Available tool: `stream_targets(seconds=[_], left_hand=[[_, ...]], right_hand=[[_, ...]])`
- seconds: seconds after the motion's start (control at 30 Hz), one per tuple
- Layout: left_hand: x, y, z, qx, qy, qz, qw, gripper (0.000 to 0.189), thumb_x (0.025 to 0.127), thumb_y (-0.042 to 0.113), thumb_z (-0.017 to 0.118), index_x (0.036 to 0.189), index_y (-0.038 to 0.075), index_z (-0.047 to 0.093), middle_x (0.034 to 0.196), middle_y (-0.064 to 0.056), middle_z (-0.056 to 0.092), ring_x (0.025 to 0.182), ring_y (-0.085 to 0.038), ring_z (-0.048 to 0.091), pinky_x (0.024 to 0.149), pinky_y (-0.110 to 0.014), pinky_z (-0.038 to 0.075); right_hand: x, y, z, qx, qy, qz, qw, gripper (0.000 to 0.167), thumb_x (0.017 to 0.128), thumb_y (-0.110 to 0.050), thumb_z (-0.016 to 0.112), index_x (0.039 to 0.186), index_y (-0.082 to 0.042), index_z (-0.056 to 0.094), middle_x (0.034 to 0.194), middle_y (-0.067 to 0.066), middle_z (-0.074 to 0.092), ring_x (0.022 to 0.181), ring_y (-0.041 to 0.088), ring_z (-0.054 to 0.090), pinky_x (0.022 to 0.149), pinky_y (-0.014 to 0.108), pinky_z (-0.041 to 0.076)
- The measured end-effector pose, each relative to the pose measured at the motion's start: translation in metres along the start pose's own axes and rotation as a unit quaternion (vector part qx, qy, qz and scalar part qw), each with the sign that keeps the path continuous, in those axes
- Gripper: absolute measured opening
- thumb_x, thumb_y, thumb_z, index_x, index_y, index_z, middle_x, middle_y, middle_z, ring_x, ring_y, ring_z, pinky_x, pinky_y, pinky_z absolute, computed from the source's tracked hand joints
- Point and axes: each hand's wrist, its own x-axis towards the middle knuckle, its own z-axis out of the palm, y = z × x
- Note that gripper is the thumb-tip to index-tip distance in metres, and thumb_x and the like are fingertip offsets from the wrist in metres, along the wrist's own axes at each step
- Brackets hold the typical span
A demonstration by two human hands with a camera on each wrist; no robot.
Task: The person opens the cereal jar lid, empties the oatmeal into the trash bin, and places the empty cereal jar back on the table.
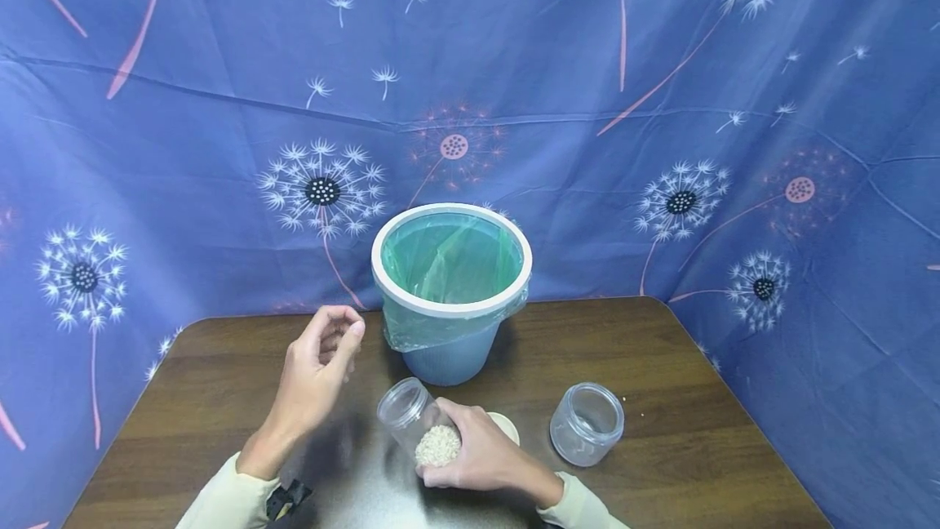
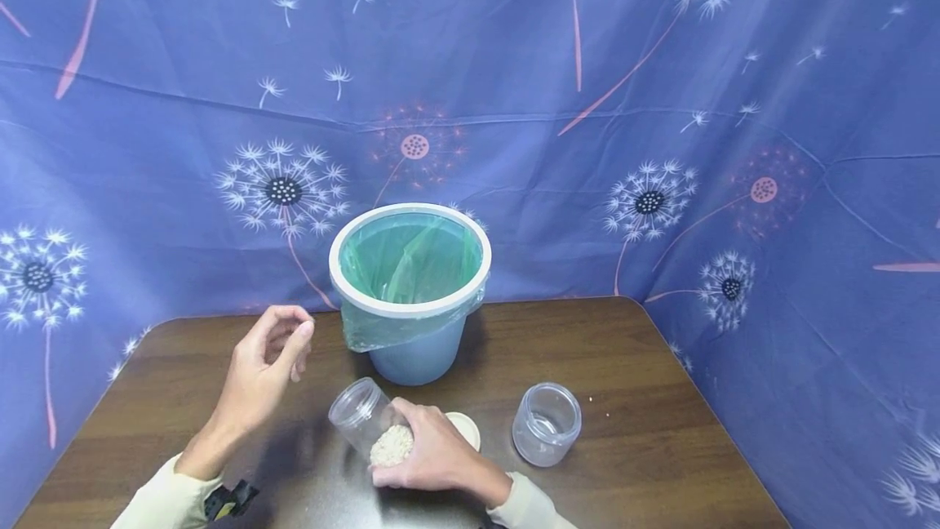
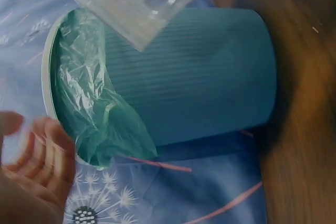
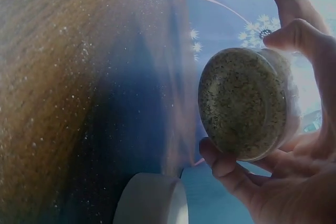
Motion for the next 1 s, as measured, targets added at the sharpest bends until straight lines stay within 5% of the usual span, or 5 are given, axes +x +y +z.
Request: stream_targets(seconds=[0.1, 0.23, 0.53, 0.8, 1.0], left_hand=[[-0.014, -0.001, -0.003, 0.024, -0.007, 0.099, 0.9948, 0.016, 0.103, -0.002, 0.066, 0.111, 0.012, 0.067, 0.083, 0.002, 0.063, 0.064, -0.009, 0.061, 0.055, -0.022, 0.052], [-0.029, -0.003, -0.009, 0.093, -0.044, 0.164, 0.981, 0.026, 0.097, -0.002, 0.072, 0.112, 0.019, 0.067, 0.088, 0.014, 0.062, 0.072, -0.002, 0.059, 0.062, -0.017, 0.049], [-0.051, -0.012, -0.022, 0.224, -0.111, 0.179, 0.9517, 0.038, 0.096, 0.021, 0.081, 0.13, 0.026, 0.066, 0.121, 0.018, 0.064, 0.092, 0.001, 0.062, 0.08, -0.015, 0.05], [-0.06, -0.02, -0.022, 0.231, -0.152, 0.193, 0.9413, 0.062, 0.095, 0.03, 0.082, 0.151, 0.03, 0.056, 0.145, 0.013, 0.056, 0.099, -0.004, 0.066, 0.077, -0.028, 0.058], [-0.064, -0.02, -0.019, 0.238, -0.181, 0.21, 0.9308, 0.07, 0.093, 0.038, 0.083, 0.155, 0.027, 0.053, 0.15, 0.014, 0.054, 0.119, -0.009, 0.066, 0.089, -0.035, 0.059]], right_hand=[[0.0, -0.001, -0.002, -0.011, -0.003, -0.002, 0.9999, 0.044, 0.074, -0.031, 0.093, 0.107, -0.02, 0.065, 0.087, -0.018, 0.064, 0.078, -0.003, 0.06, 0.069, 0.018, 0.05], [-0.001, -0.003, -0.006, -0.008, -0.013, -0.001, 0.9999, 0.045, 0.074, -0.031, 0.092, 0.109, -0.02, 0.065, 0.089, -0.019, 0.066, 0.078, -0.003, 0.06, 0.069, 0.018, 0.05], [-0.003, -0.006, -0.012, 0.012, -0.041, 0.004, 0.9991, 0.044, 0.075, -0.028, 0.09, 0.109, -0.026, 0.063, 0.087, -0.019, 0.063, 0.077, -0.003, 0.059, 0.067, 0.018, 0.051], [-0.001, -0.008, -0.018, 0.03, -0.085, -0.019, 0.9958, 0.043, 0.076, -0.024, 0.089, 0.109, -0.026, 0.061, 0.091, -0.019, 0.064, 0.081, -0.005, 0.06, 0.071, 0.017, 0.053], [0.003, -0.01, -0.021, 0.022, -0.13, -0.061, 0.9894, 0.042, 0.078, -0.024, 0.088, 0.112, -0.018, 0.063, 0.096, -0.019, 0.064, 0.085, -0.008, 0.06, 0.076, 0.015, 0.054]])
